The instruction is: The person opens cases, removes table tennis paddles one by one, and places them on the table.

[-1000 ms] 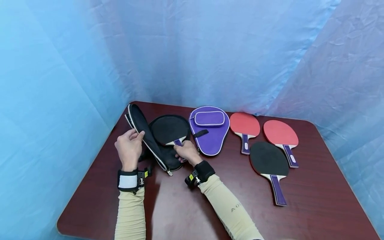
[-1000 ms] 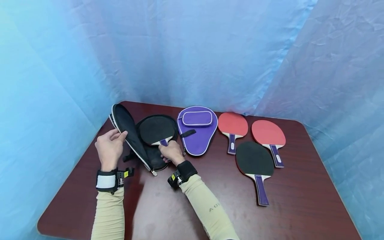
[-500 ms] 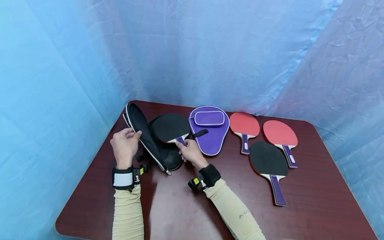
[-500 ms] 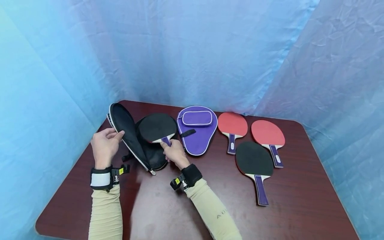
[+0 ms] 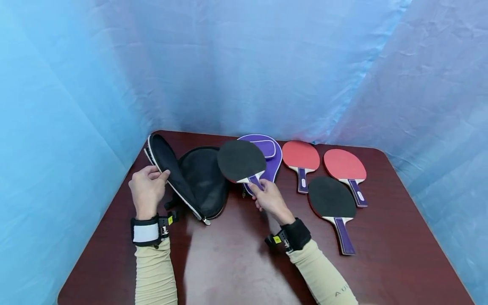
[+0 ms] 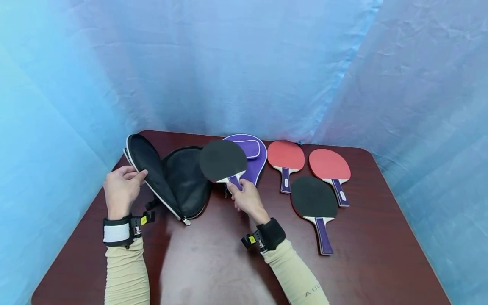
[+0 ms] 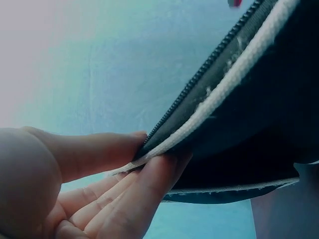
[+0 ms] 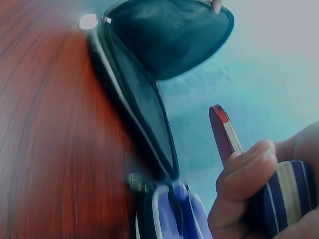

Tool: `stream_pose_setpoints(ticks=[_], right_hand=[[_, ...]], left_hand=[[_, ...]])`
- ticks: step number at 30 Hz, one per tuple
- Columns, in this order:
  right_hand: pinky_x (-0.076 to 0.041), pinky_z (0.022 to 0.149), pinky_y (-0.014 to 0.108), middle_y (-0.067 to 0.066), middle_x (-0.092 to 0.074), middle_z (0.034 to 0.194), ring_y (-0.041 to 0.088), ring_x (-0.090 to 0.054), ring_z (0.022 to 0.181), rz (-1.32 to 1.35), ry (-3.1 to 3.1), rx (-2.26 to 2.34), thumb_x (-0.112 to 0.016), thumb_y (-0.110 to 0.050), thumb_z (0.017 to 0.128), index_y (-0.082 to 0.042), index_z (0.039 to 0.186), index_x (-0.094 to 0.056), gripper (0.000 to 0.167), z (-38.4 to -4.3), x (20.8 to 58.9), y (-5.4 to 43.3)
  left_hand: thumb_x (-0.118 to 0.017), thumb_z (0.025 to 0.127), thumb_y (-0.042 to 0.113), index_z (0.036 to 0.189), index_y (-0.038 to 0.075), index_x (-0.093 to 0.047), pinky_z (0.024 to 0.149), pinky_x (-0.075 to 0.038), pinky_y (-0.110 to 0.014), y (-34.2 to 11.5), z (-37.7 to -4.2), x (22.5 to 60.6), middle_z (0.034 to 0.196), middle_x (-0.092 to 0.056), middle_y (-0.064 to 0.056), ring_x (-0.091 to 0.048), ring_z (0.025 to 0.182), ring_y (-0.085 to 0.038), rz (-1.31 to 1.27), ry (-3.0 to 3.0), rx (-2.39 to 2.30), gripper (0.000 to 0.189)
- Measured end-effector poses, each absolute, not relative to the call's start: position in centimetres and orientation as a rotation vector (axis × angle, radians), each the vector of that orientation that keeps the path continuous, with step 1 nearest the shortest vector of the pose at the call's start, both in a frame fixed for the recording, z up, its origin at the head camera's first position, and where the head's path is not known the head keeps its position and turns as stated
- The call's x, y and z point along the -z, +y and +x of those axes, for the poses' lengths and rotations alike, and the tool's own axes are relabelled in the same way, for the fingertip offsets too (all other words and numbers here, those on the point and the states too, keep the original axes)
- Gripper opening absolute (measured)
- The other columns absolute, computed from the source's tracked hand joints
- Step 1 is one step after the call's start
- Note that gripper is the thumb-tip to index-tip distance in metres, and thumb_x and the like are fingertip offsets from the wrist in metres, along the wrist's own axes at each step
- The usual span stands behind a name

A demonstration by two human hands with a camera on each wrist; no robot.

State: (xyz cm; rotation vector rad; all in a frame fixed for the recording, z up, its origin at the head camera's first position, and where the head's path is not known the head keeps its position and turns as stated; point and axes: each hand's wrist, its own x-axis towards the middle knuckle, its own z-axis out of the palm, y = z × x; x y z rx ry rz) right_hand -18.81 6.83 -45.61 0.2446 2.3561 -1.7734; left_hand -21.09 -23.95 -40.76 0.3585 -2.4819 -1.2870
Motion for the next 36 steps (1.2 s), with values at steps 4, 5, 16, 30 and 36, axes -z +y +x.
stream_pose_setpoints(ticks=[4, 5, 16, 30, 36], right_hand=[[-0.047, 0.045, 0.032, 0.014, -0.060, 0.074, 0.014, -0.049, 0.046, 0.278, 2.387, 1.754, -0.057, -0.032, 0.101, -0.005, 0.095, -0.054, 0.028, -17.7, 45.5, 8.6], [-0.047, 0.045, 0.032, 0.014, -0.059, 0.075, 0.014, -0.049, 0.046, 0.288, 2.391, 1.749, -0.057, -0.032, 0.101, -0.004, 0.096, -0.054, 0.029, -17.4, 45.5, 9.0], [-0.044, 0.043, 0.027, 0.015, -0.055, 0.075, 0.016, -0.048, 0.047, 0.384, 2.380, 1.793, -0.053, -0.029, 0.104, -0.002, 0.099, -0.050, 0.028, -13.3, 46.0, 12.5], [-0.043, 0.044, 0.024, 0.006, -0.049, 0.073, 0.013, -0.046, 0.047, 0.519, 2.279, 1.852, -0.050, -0.028, 0.105, -0.002, 0.097, -0.043, 0.028, -9.1, 48.1, 13.4], [-0.044, 0.043, 0.025, 0.007, -0.050, 0.071, 0.014, -0.046, 0.045, 0.545, 2.264, 1.869, -0.050, -0.027, 0.105, -0.002, 0.097, -0.044, 0.027, -7.5, 48.7, 13.0]], left_hand=[[-0.070, 0.092, 0.020, 0.112, -0.003, -0.072, 0.073, -0.052, -0.042, -24.7, -21.0, 40.7, 0.102, -0.074, -0.021, -0.069, 0.095, -0.035, 0.391, -2.507, 1.266, 0.030], [-0.070, 0.092, 0.021, 0.111, -0.002, -0.072, 0.071, -0.052, -0.039, -24.9, -21.0, 40.6, 0.102, -0.074, -0.021, -0.069, 0.095, -0.035, 0.400, -2.511, 1.260, 0.030], [-0.069, 0.092, 0.023, 0.113, -0.004, -0.071, 0.067, -0.045, -0.030, -26.2, -20.4, 40.7, 0.104, -0.073, -0.023, -0.067, 0.098, -0.037, 0.408, -2.526, 1.246, 0.034], [-0.068, 0.093, 0.028, 0.117, -0.002, -0.070, 0.059, -0.041, -0.022, -26.8, -20.5, 41.1, 0.107, -0.073, -0.021, -0.070, 0.094, -0.034, 0.457, -2.564, 1.242, 0.038], [-0.067, 0.094, 0.030, 0.124, 0.001, -0.068, 0.060, -0.042, -0.018, -27.0, -20.7, 41.1, 0.111, -0.073, -0.018, -0.061, 0.064, 0.004, 0.498, -2.587, 1.272, 0.042]])
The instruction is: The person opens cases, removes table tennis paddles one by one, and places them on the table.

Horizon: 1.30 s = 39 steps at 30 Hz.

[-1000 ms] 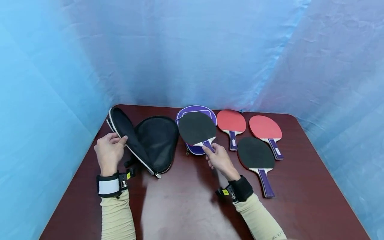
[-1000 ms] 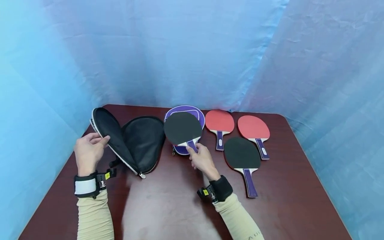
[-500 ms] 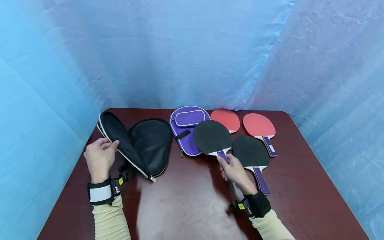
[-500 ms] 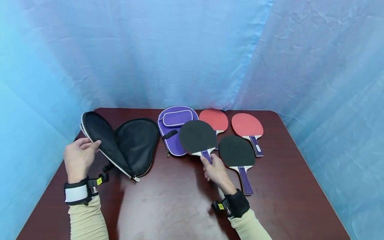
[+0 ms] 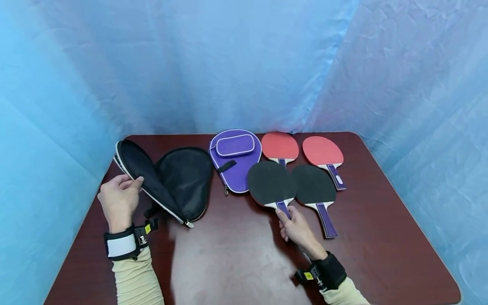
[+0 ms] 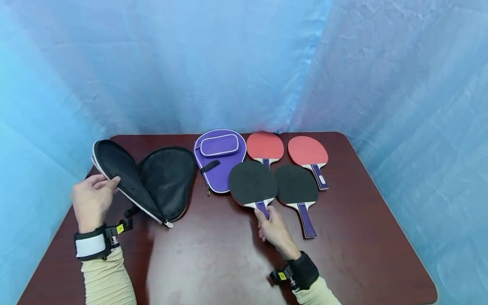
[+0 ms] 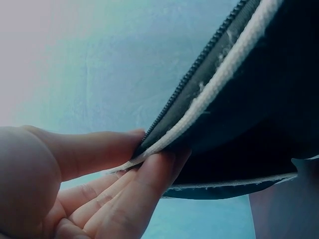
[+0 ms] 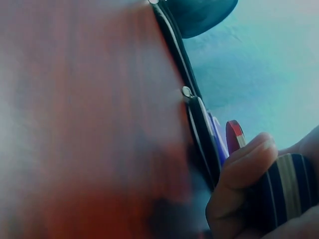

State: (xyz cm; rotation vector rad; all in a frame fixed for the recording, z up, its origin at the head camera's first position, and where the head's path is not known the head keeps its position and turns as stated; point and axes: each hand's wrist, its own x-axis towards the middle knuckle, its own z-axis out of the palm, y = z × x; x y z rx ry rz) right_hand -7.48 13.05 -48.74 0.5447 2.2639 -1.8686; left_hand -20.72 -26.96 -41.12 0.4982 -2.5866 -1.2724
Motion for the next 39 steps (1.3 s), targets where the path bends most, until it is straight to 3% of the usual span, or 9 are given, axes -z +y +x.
stream_pose_setpoints(ticks=[2, 9, 25, 39], right_hand=[[-0.044, 0.042, 0.025, 0.007, -0.050, 0.070, 0.014, -0.046, 0.044, 0.554, 2.260, 1.868, -0.050, -0.026, 0.105, -0.002, 0.097, -0.044, 0.026, -6.9, 48.9, 12.9], [-0.043, 0.042, 0.025, 0.006, -0.049, 0.070, 0.013, -0.045, 0.045, 0.594, 2.219, 1.869, -0.049, -0.026, 0.106, -0.003, 0.098, -0.043, 0.025, -5.1, 49.1, 12.5], [-0.043, 0.040, 0.024, 0.007, -0.050, 0.071, 0.014, -0.047, 0.045, 0.620, 2.203, 1.890, -0.049, -0.026, 0.106, -0.002, 0.099, -0.043, 0.026, -2.7, 49.3, 11.1], [-0.042, 0.040, 0.025, 0.005, -0.050, 0.072, 0.013, -0.047, 0.045, 0.679, 2.189, 1.865, -0.046, -0.028, 0.106, -0.003, 0.098, -0.043, 0.026, -2.4, 50.0, 10.9]], left_hand=[[-0.067, 0.094, 0.031, 0.123, 0.001, -0.069, 0.060, -0.042, -0.018, -27.0, -20.8, 41.1, 0.111, -0.073, -0.018, -0.053, 0.062, 0.012, 0.501, -2.589, 1.276, 0.042], [-0.066, 0.095, 0.032, 0.120, 0.001, -0.070, 0.057, -0.041, -0.019, -27.0, -20.8, 41.2, 0.109, -0.073, -0.017, -0.044, 0.057, 0.018, 0.498, -2.598, 1.273, 0.040], [-0.065, 0.095, 0.031, 0.120, 0.001, -0.070, 0.056, -0.040, -0.017, -27.1, -20.8, 41.0, 0.109, -0.073, -0.018, -0.044, 0.053, 0.020, 0.500, -2.591, 1.303, 0.040], [-0.064, 0.095, 0.029, 0.119, 0.000, -0.070, 0.056, -0.040, -0.017, -26.9, -20.8, 40.9, 0.108, -0.073, -0.018, -0.042, 0.053, 0.020, 0.479, -2.601, 1.269, 0.038]])
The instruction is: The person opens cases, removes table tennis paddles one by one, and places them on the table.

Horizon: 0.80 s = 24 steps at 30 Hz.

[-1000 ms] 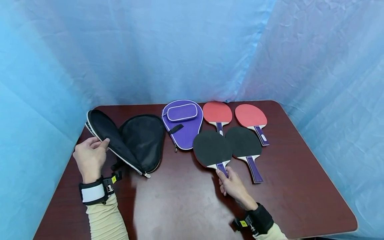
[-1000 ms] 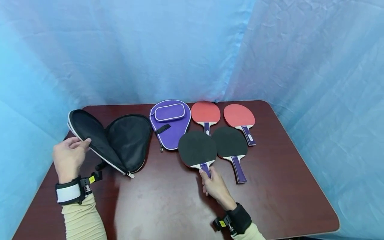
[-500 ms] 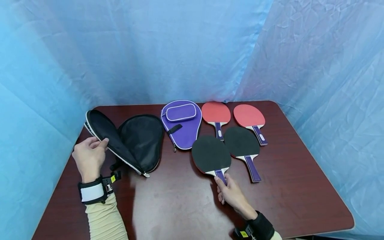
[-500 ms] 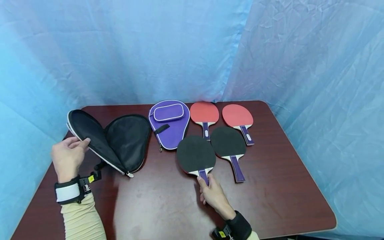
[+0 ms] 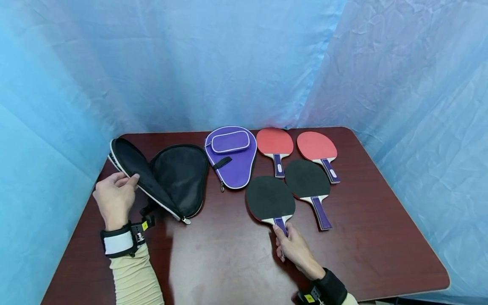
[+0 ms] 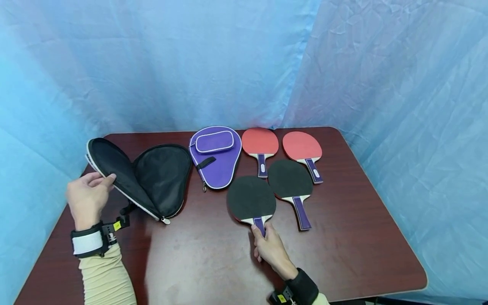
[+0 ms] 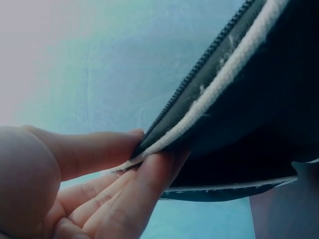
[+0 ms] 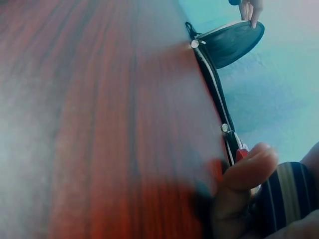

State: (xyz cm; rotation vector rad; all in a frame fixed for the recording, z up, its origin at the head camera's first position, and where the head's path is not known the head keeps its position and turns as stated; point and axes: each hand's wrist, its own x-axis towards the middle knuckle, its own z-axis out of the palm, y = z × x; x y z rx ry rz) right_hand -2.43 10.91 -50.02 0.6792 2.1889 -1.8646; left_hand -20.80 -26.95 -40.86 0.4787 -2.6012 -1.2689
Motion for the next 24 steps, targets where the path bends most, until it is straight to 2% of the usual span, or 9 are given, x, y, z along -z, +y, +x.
stream_pose_setpoints(ticks=[5, 9, 11, 13, 16, 21, 24], right_hand=[[-0.049, 0.041, 0.031, 0.008, -0.055, 0.069, 0.015, -0.052, 0.044, 0.621, 2.197, 1.820, -0.050, -0.030, 0.105, 0.000, 0.098, -0.045, 0.032, -2.7, 49.6, 11.5], [-0.053, 0.046, 0.035, 0.009, -0.060, 0.062, 0.017, -0.056, 0.043, 0.564, 2.280, 1.688, -0.056, -0.032, 0.102, 0.002, 0.091, -0.051, 0.035, -3.0, 49.2, 12.2], [-0.047, 0.045, 0.028, 0.003, -0.053, 0.056, 0.013, -0.050, 0.043, 0.541, 2.374, 1.573, -0.060, -0.031, 0.099, -0.002, 0.080, -0.051, 0.036, -3.2, 49.1, 12.5], [-0.035, 0.044, 0.023, -0.003, -0.043, 0.052, 0.010, -0.042, 0.043, 0.520, 2.477, 1.445, -0.064, -0.031, 0.096, -0.008, 0.068, -0.047, 0.041, -3.6, 49.1, 12.8], [-0.020, 0.047, 0.021, -0.007, -0.029, 0.052, 0.009, -0.029, 0.045, 0.480, 2.602, 1.273, -0.070, -0.031, 0.091, -0.013, 0.056, -0.038, 0.051, -4.2, 49.2, 13.4], [-0.022, 0.044, 0.021, -0.008, -0.030, 0.046, 0.008, -0.032, 0.040, 0.412, 2.693, 1.066, -0.074, -0.035, 0.086, -0.016, 0.049, -0.036, 0.057, -5.0, 48.9, 14.1], [-0.031, 0.039, 0.022, -0.007, -0.038, 0.041, 0.011, -0.043, 0.037, 0.402, 2.685, 1.003, -0.076, -0.039, 0.085, -0.016, 0.046, -0.040, 0.058, -5.4, 48.4, 14.3]], left_hand=[[-0.064, 0.096, 0.029, 0.120, 0.000, -0.070, 0.057, -0.040, -0.018, -26.9, -20.8, 40.7, 0.109, -0.073, -0.018, -0.042, 0.054, 0.020, 0.480, -2.608, 1.265, 0.039], [-0.064, 0.096, 0.029, 0.123, 0.000, -0.069, 0.058, -0.041, -0.019, -27.0, -20.7, 40.8, 0.110, -0.072, -0.018, -0.042, 0.055, 0.019, 0.494, -2.606, 1.291, 0.040], [-0.064, 0.096, 0.029, 0.124, 0.000, -0.068, 0.059, -0.041, -0.019, -27.0, -20.6, 40.8, 0.111, -0.072, -0.019, -0.042, 0.056, 0.019, 0.495, -2.606, 1.295, 0.041], [-0.064, 0.096, 0.029, 0.124, 0.000, -0.068, 0.059, -0.041, -0.019, -27.0, -20.6, 40.9, 0.110, -0.072, -0.019, -0.043, 0.057, 0.018, 0.494, -2.605, 1.290, 0.041], [-0.064, 0.096, 0.030, 0.125, 0.000, -0.067, 0.059, -0.042, -0.018, -27.0, -20.6, 40.9, 0.111, -0.072, -0.019, -0.046, 0.059, 0.016, 0.492, -2.603, 1.293, 0.042], [-0.064, 0.096, 0.030, 0.125, 0.000, -0.067, 0.058, -0.041, -0.017, -27.0, -20.6, 40.9, 0.111, -0.072, -0.019, -0.049, 0.061, 0.014, 0.494, -2.598, 1.292, 0.042], [-0.064, 0.096, 0.030, 0.126, 0.000, -0.067, 0.059, -0.042, -0.016, -27.0, -20.6, 40.9, 0.111, -0.072, -0.018, -0.053, 0.062, 0.012, 0.493, -2.594, 1.296, 0.043]])
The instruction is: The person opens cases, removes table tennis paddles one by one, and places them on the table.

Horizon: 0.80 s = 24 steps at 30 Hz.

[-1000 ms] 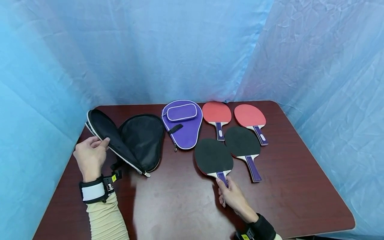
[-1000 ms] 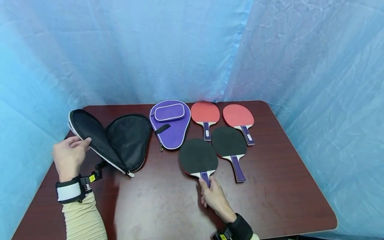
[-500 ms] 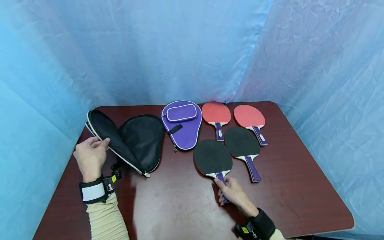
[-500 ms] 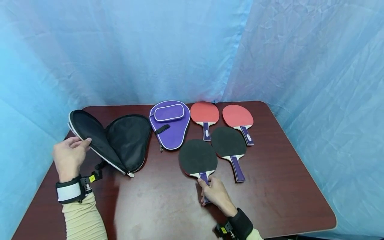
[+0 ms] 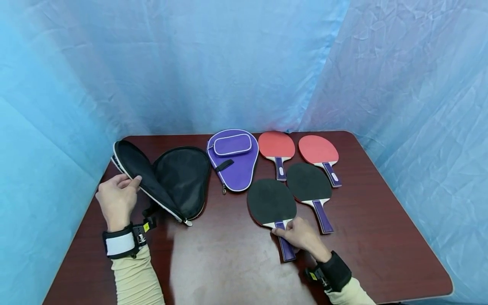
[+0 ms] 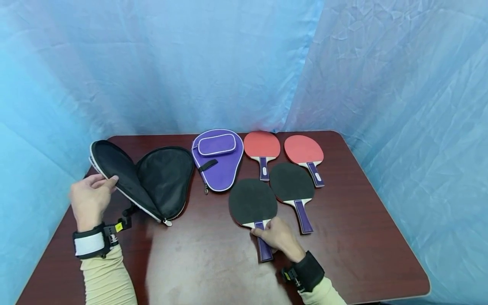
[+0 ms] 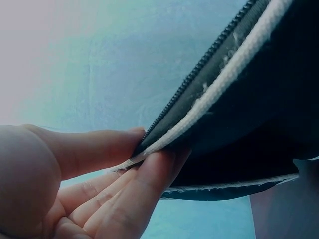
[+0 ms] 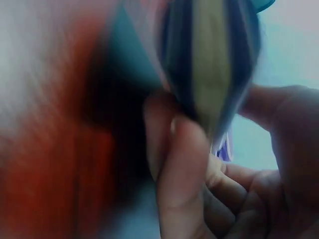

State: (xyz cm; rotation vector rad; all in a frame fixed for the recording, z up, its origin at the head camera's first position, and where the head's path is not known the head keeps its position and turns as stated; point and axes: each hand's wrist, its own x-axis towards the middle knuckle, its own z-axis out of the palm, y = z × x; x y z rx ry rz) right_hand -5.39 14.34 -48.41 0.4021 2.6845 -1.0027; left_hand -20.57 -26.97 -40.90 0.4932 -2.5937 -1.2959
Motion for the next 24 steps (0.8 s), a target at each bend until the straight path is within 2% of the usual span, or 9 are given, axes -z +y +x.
stream_pose_setpoints(ticks=[4, 8, 11, 24], right_hand=[[-0.046, 0.039, 0.030, 0.001, -0.051, 0.041, 0.018, -0.056, 0.038, 0.426, 2.637, 1.002, -0.078, -0.040, 0.083, -0.015, 0.045, -0.046, 0.056, -5.8, 48.0, 14.3], [-0.051, 0.042, 0.034, 0.005, -0.054, 0.042, 0.018, -0.059, 0.039, 0.440, 2.626, 0.986, -0.080, -0.040, 0.082, -0.014, 0.045, -0.047, 0.056, -6.0, 47.9, 14.3], [-0.052, 0.043, 0.034, 0.005, -0.055, 0.042, 0.018, -0.059, 0.038, 0.425, 2.624, 0.974, -0.080, -0.042, 0.081, -0.014, 0.045, -0.048, 0.057, -6.2, 47.8, 14.4], [-0.055, 0.045, 0.035, 0.006, -0.058, 0.045, 0.017, -0.061, 0.039, 0.321, 2.558, 1.031, -0.075, -0.039, 0.087, -0.004, 0.052, -0.061, 0.052, -6.4, 46.6, 14.9]], left_hand=[[-0.064, 0.096, 0.030, 0.128, 0.001, -0.066, 0.061, -0.042, -0.016, -27.0, -20.6, 40.8, 0.113, -0.072, -0.018, -0.061, 0.068, 0.004, 0.504, -2.596, 1.306, 0.043], [-0.064, 0.096, 0.030, 0.129, 0.001, -0.065, 0.062, -0.042, -0.017, -26.9, -20.6, 40.8, 0.114, -0.072, -0.018, -0.074, 0.083, -0.018, 0.501, -2.597, 1.308, 0.043], [-0.063, 0.096, 0.030, 0.129, 0.001, -0.065, 0.062, -0.043, -0.017, -26.8, -20.6, 40.8, 0.114, -0.072, -0.019, -0.073, 0.096, -0.031, 0.495, -2.595, 1.312, 0.043], [-0.065, 0.096, 0.029, 0.125, -0.002, -0.067, 0.064, -0.043, -0.022, -27.0, -20.5, 41.1, 0.110, -0.072, -0.021, -0.072, 0.096, -0.034, 0.469, -2.580, 1.290, 0.042]])
